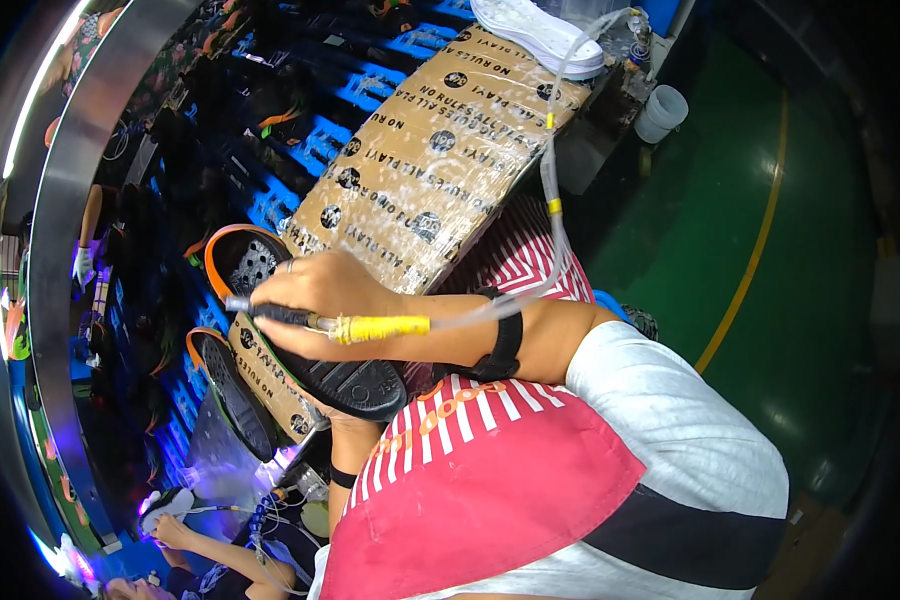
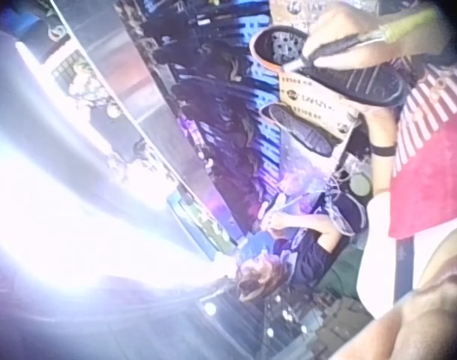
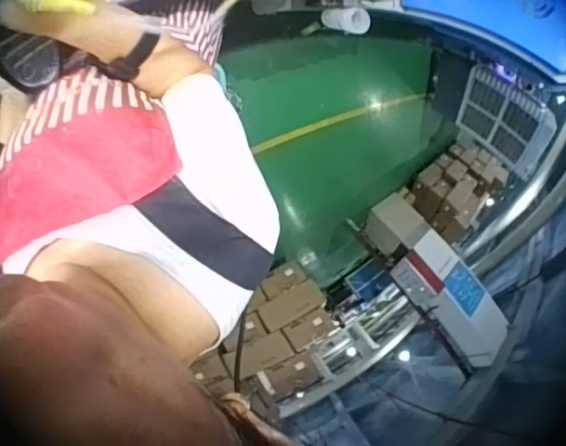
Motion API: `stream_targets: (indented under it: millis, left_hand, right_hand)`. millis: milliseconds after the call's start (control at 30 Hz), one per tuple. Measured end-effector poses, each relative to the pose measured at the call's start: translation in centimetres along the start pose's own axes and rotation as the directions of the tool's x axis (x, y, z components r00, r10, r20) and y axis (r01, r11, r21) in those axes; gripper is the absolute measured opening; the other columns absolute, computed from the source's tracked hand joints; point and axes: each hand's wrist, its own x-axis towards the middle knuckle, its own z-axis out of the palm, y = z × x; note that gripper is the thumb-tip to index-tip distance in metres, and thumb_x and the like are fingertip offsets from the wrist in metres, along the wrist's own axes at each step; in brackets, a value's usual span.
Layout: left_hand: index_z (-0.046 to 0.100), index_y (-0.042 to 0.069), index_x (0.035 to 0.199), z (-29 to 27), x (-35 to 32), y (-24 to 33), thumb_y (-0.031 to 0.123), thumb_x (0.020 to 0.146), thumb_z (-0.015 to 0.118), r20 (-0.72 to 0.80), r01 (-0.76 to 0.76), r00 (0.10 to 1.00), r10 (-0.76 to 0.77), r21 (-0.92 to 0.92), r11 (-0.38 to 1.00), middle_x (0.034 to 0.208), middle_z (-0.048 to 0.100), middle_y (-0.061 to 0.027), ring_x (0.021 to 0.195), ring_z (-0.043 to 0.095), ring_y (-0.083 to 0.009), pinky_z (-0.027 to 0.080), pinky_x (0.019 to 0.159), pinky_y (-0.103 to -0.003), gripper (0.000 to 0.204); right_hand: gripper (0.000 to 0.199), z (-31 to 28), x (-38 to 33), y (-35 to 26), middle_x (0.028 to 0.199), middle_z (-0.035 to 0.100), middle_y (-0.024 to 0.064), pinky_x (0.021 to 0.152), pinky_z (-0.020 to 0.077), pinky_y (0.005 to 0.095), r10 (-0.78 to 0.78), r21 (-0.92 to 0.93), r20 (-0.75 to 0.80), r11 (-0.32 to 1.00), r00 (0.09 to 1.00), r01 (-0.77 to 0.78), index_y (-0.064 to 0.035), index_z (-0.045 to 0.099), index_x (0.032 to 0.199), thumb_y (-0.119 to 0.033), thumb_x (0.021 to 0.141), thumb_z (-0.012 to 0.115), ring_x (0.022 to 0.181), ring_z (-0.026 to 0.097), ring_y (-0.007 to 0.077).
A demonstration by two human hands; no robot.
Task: Applying adhesive or coating to the soles of shoes using a brush at a manufacturing station.
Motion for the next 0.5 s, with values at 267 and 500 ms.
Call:
stream_targets:
  millis: [267,500]
  left_hand:
    - [0.033,0.015,0.135,-0.1,2.6,-0.1,0.062,0.072,0.056,0.077,-0.035,0.996,0.042,-0.090,0.995,0.133,0.040,-0.0150,0.116,0.040,-0.0381,0.035,0.097,-0.053,0.082]
    - [0.034,0.016,0.135,-0.6,3.2,1.0,0.061,0.071,0.058,0.125,-0.092,0.986,0.113,-0.164,0.982,0.133,0.039,-0.0144,0.117,0.040,-0.0376,0.035,0.097,-0.052,0.082]
  right_hand:
    - [0.018,0.7,-1.1,-0.4,0.070,0.061,0.0104,0.054,0.0465,0.0321,-0.066,0.195,0.212,0.980,0.975,0.024,-0.0050,0.064,0.088,-0.015,0.073,0.065,0.060,0.060,0.0252]
    - [0.021,1.4,-2.3,-0.5,0.068,0.060,0.0089,0.059,0.0472,0.0329,-0.041,0.160,0.197,0.987,0.980,0.009,-0.0049,0.064,0.092,-0.014,0.074,0.067,0.062,0.060,0.0242]
